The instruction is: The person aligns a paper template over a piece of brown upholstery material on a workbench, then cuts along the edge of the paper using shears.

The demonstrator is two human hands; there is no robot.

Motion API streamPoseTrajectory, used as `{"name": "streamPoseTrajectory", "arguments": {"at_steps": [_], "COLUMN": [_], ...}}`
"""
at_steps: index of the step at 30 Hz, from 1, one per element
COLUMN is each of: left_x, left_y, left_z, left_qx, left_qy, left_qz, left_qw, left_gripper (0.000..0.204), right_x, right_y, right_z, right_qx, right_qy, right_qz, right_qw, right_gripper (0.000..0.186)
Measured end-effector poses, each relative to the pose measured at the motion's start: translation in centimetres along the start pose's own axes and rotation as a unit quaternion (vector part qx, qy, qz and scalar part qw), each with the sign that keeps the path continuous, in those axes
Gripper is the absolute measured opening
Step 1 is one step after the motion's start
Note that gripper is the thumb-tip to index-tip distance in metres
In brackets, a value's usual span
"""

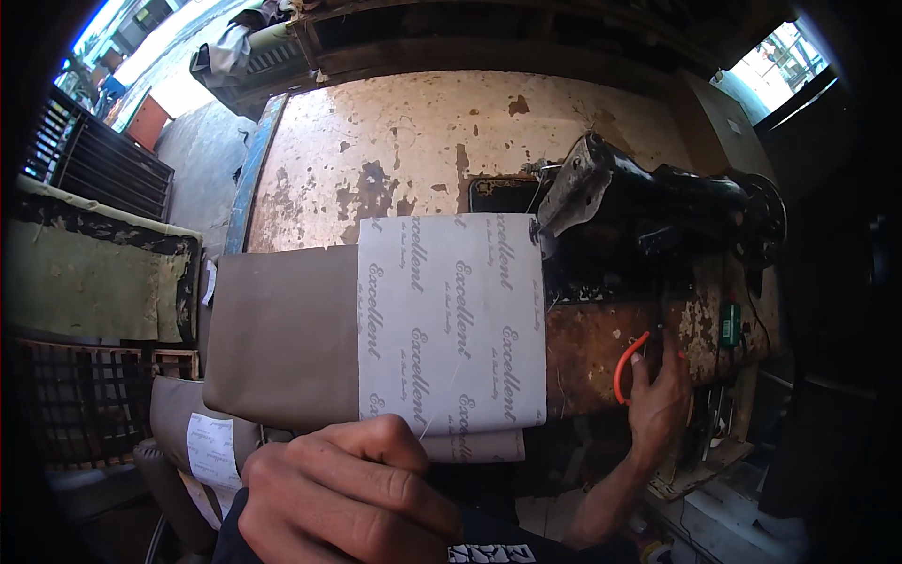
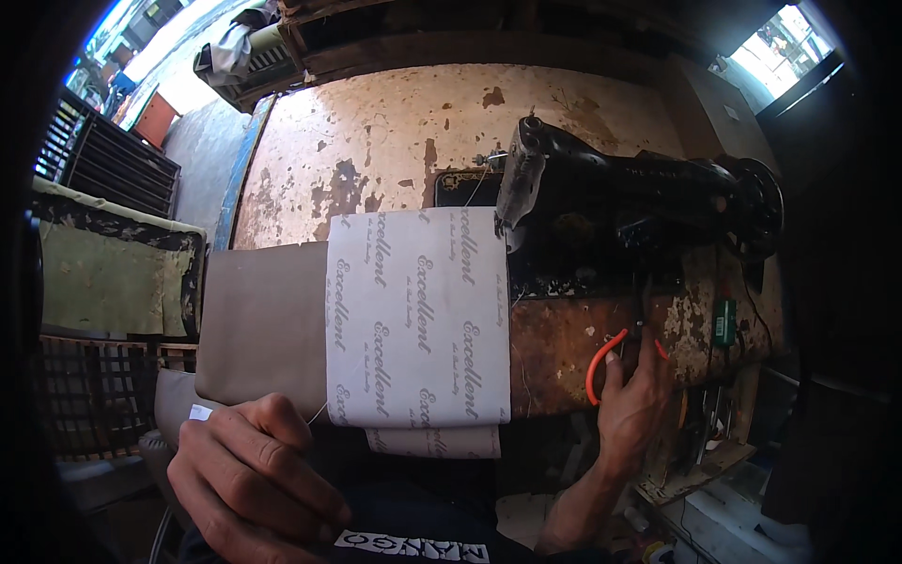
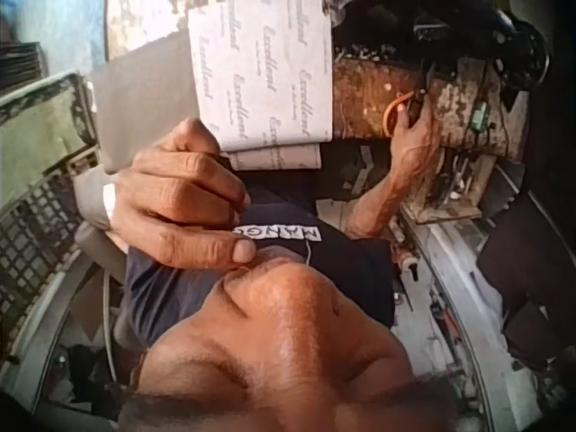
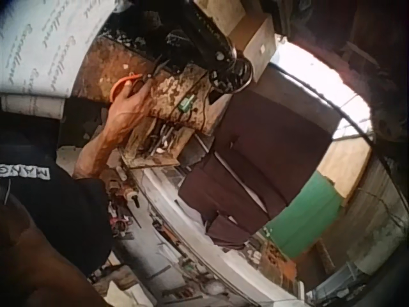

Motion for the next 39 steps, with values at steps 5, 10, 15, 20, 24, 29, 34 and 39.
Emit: {"name": "streamPoseTrajectory", "arguments": {"at_steps": [5, 10, 15, 20, 24, 29, 34, 39], "left_x": [-1.5, 1.6, 4.1, 17.9, 23.4, 25.9, 26.0, 26.3], "left_y": [-1.6, -2.8, -3.9, -4.0, -3.4, -4.2, -4.5, -4.8], "left_z": [1.4, 1.2, 0.8, -2.6, -4.8, -4.3, -4.2, -4.0], "left_qx": [-0.041, 0.05, 0.031, -0.07, -0.028, -0.094, -0.097, -0.136], "left_qy": [0.044, 0.066, -0.077, -0.185, -0.231, -0.241, -0.278, -0.263], "left_qz": [-0.039, -0.03, -0.125, -0.349, -0.449, -0.381, -0.332, -0.316], "left_qw": [0.997, 0.996, 0.989, 0.916, 0.863, 0.888, 0.896, 0.901], "left_gripper": [0.011, 0.008, 0.009, 0.011, 0.021, 0.019, 0.02, 0.018], "right_x": [2.1, 7.7, 4.0, 5.4, 8.0, 8.0, 8.0, 8.1], "right_y": [-0.6, 0.2, -0.1, 6.2, 5.6, 5.7, 5.7, 5.8], "right_z": [-1.1, 0.8, 1.4, 1.5, 1.2, 1.3, 1.3, 1.3], "right_qx": [-0.041, 0.078, 0.038, -0.001, -0.05, -0.054, -0.049, -0.063], "right_qy": [-0.019, -0.356, -0.05, -0.05, -0.164, -0.133, -0.138, -0.124], "right_qz": [-0.075, -0.191, -0.456, -0.402, -0.247, -0.259, -0.22, -0.204], "right_qw": [0.996, 0.912, 0.888, 0.914, 0.954, 0.955, 0.964, 0.969], "right_gripper": [0.057, 0.052, 0.022, 0.018, 0.018, 0.018, 0.018, 0.018]}}
Point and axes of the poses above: each hand's wrist, its own z-axis away from the middle knuckle, its own y-axis out of the palm, x = y × z, the point moved 4 cm from there along -z, towards the middle knuckle, and after that the axes turned 12 degrees about -y, right-handed, at the moved point
